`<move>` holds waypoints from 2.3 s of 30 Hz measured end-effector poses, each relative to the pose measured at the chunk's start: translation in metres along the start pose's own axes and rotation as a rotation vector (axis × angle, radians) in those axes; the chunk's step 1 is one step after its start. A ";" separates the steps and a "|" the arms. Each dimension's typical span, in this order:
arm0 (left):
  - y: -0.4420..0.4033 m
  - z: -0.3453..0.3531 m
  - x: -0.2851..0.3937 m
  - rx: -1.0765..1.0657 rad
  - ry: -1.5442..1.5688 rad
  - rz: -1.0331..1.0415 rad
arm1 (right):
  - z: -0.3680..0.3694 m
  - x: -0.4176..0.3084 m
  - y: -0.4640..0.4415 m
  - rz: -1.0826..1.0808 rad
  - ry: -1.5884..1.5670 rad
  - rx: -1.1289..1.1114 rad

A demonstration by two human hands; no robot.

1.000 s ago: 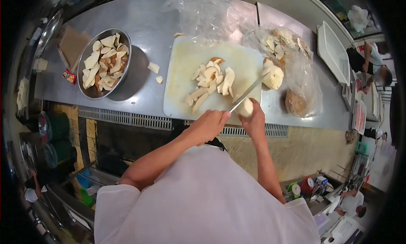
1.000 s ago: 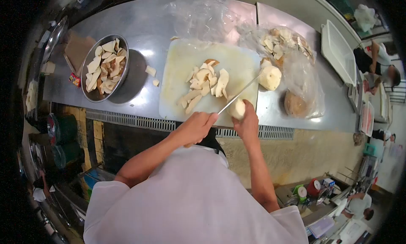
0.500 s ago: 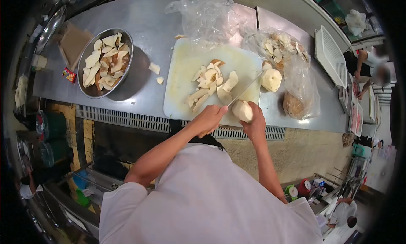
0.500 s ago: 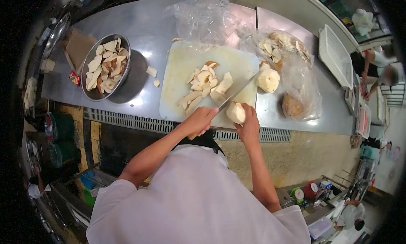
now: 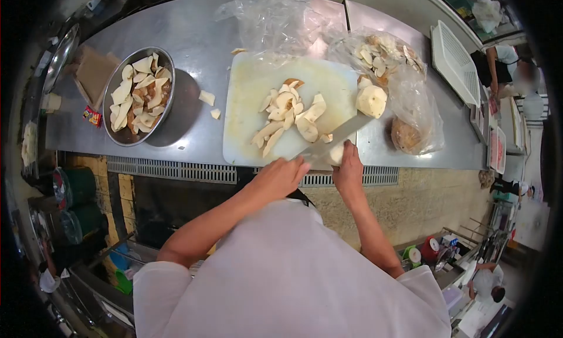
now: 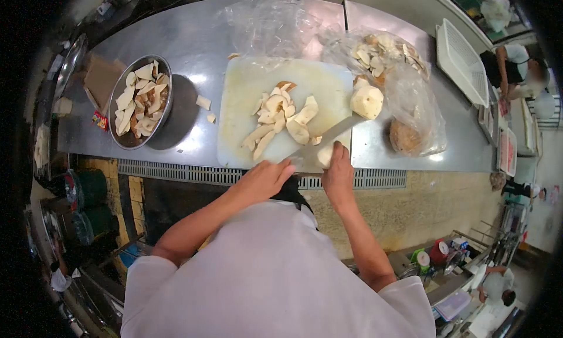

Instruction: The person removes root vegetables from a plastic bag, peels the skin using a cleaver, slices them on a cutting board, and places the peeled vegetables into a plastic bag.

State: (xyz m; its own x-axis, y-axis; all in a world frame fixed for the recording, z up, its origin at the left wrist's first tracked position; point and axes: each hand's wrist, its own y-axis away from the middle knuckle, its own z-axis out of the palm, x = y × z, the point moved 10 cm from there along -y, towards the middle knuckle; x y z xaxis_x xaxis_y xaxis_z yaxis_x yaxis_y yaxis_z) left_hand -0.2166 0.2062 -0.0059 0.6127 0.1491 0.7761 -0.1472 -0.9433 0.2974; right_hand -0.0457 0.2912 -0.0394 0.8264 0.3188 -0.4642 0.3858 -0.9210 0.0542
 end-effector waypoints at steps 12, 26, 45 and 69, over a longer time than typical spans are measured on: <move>-0.031 0.038 -0.046 -0.172 0.346 -0.255 | -0.009 0.014 0.002 -0.042 -0.098 0.117; 0.035 -0.021 0.000 -0.057 0.191 -0.050 | 0.001 0.045 0.012 0.032 -0.175 0.082; 0.000 0.019 -0.030 0.216 0.235 0.035 | 0.001 0.039 0.009 0.045 -0.290 0.081; -0.051 0.048 -0.067 -0.131 0.631 -0.345 | 0.015 0.080 0.000 0.397 -0.744 -0.131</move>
State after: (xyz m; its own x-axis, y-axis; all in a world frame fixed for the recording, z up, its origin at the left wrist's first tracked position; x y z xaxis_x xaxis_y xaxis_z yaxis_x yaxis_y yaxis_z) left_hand -0.2131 0.2304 -0.0999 0.0830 0.6115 0.7869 -0.1427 -0.7742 0.6167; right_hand 0.0146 0.3133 -0.0902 0.4436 -0.2940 -0.8466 0.2067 -0.8856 0.4159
